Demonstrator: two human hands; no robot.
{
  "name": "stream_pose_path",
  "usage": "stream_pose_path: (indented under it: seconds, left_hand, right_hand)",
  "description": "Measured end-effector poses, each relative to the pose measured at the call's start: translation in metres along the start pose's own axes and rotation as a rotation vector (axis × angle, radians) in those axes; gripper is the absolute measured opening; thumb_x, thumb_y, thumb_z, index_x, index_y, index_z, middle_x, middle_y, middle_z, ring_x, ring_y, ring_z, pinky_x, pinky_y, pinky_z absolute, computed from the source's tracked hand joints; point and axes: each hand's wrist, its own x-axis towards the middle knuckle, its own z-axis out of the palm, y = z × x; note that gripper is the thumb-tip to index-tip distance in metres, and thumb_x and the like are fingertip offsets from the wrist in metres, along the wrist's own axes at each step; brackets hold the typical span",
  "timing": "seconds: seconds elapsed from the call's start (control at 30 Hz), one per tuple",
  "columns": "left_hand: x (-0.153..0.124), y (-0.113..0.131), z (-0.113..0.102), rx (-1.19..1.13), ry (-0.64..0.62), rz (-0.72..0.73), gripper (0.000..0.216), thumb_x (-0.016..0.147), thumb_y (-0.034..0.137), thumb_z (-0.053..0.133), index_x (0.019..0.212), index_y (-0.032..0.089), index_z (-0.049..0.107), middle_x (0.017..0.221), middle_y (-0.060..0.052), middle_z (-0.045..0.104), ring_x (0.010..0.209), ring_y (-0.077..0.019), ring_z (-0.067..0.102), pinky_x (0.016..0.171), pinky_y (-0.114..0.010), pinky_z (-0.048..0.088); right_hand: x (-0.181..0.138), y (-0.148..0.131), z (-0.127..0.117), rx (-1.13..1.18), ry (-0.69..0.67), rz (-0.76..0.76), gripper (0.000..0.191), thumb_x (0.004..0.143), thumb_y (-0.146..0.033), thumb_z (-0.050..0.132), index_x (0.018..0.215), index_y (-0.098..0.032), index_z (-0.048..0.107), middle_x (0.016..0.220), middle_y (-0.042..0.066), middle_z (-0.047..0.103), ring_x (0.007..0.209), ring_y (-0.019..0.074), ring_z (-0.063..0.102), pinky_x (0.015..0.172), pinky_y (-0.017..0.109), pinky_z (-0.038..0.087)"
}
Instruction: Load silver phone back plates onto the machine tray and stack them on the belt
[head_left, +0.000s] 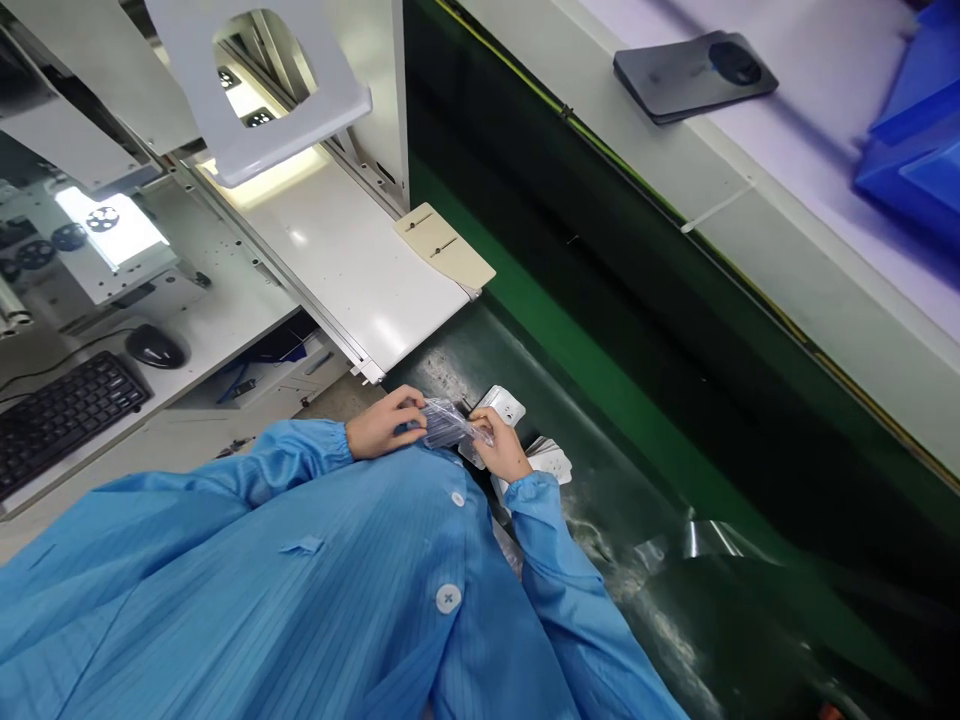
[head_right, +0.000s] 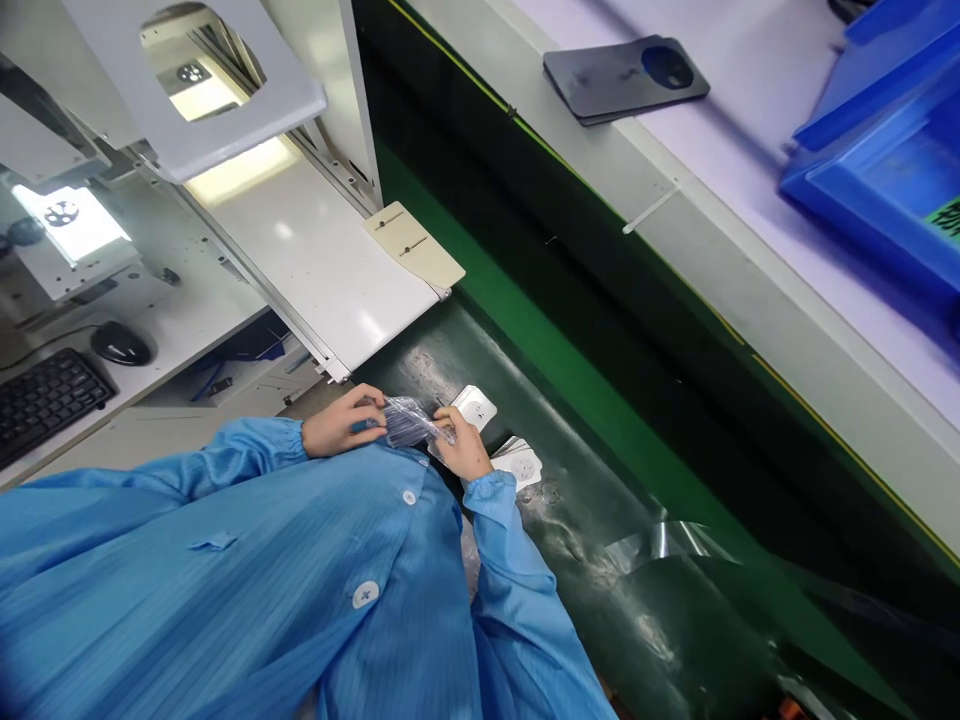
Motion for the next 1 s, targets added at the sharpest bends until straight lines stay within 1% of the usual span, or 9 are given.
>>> stream_pose_path:
  seconds: [0.07,0.2,0.33,0.43,0.57,0.67,0.8,0.93,1.0]
  left_hand:
    - [-0.004,0.002,0.009,0.023,0.155,-0.114,0.016,0.093,0.027,0.057,0.102,0.018,0.066,0.106,-0.009,0.051,0.095,-0.0174,0.055,0.085,-0.032,0.052]
    - [-0.013,0.002,0.018,0.121,0.338,-0.295,0.027,0.086,0.021,0.059,0.111,0.021,0.065,0.102,-0.008,0.052,0.1,-0.0212,0.052,0.092,-0.04,0.049]
    - [-0.022,-0.001,0.026,-0.114,0.393,-0.508,0.051,0.075,0.013,0.056,0.126,0.018,0.056,0.116,-0.011,0.06,0.105,-0.0218,0.057,0.097,-0.039,0.047]
    - [-0.019,-0.011,0.035,-0.362,0.351,-0.725,0.032,0.072,0.013,0.051,0.1,0.018,0.067,0.092,-0.005,0.069,0.086,-0.0185,0.062,0.084,-0.031,0.049]
    - [0.002,-0.035,0.045,-0.575,0.348,-0.958,0.014,0.064,0.015,0.049,0.064,0.015,0.063,0.062,-0.002,0.06,0.061,-0.0142,0.053,0.06,-0.024,0.041]
    - [0.022,-0.051,0.05,-0.682,0.294,-0.998,0.009,0.06,0.015,0.047,0.058,0.015,0.056,0.048,0.002,0.048,0.047,-0.0108,0.041,0.049,-0.024,0.032]
    - [0.038,-0.053,0.051,-0.779,0.213,-0.946,0.006,0.06,0.017,0.051,0.053,0.016,0.051,0.044,0.004,0.039,0.043,-0.0088,0.034,0.047,-0.023,0.025]
    - [0.035,-0.043,0.044,-0.854,0.154,-0.808,0.012,0.068,0.025,0.057,0.061,0.015,0.055,0.056,0.003,0.051,0.053,-0.0094,0.044,0.052,-0.021,0.033]
    - [0.032,-0.04,0.041,-0.869,0.144,-0.764,0.019,0.071,0.032,0.062,0.065,0.015,0.056,0.067,0.0,0.06,0.063,-0.011,0.052,0.058,-0.021,0.039]
  right_hand:
    - [0.006,-0.008,-0.002,-0.053,-0.07,-0.071,0.053,0.079,-0.013,0.051,0.132,-0.02,0.052,0.101,0.004,0.071,0.094,0.019,0.066,0.093,0.035,0.048]
    - [0.014,-0.018,-0.001,-0.195,-0.023,-0.204,0.036,0.094,-0.031,0.053,0.125,-0.017,0.064,0.126,0.013,0.064,0.118,0.0237,0.06,0.104,0.04,0.044]
    - [0.018,-0.014,0.012,-0.115,0.057,-0.159,0.034,0.099,-0.04,0.045,0.106,-0.018,0.071,0.108,0.01,0.071,0.103,0.0219,0.066,0.095,0.037,0.05]
    - [0.026,-0.007,0.025,0.079,0.123,0.034,0.041,0.096,-0.049,0.044,0.082,-0.019,0.068,0.08,0.006,0.07,0.079,0.0198,0.065,0.079,0.033,0.051]
    - [0.046,0.004,0.041,0.404,0.132,0.347,0.044,0.081,-0.06,0.055,0.063,-0.019,0.055,0.062,0.003,0.06,0.062,0.0165,0.056,0.064,0.029,0.048]
    - [0.059,0.009,0.048,0.421,0.103,0.438,0.044,0.077,-0.059,0.059,0.06,-0.02,0.051,0.055,0.002,0.056,0.054,0.0155,0.052,0.055,0.028,0.044]
    - [0.061,0.006,0.04,0.357,0.115,0.401,0.037,0.075,-0.054,0.061,0.062,-0.02,0.053,0.052,-0.001,0.053,0.054,0.0155,0.051,0.058,0.027,0.045]
    - [0.049,-0.006,0.023,0.236,0.083,0.073,0.024,0.082,-0.042,0.059,0.089,-0.021,0.064,0.093,0.004,0.07,0.094,0.0208,0.063,0.089,0.033,0.048]
    - [0.045,-0.008,0.019,0.148,0.04,-0.038,0.021,0.087,-0.038,0.055,0.092,-0.02,0.065,0.098,0.005,0.07,0.1,0.0212,0.063,0.094,0.034,0.047]
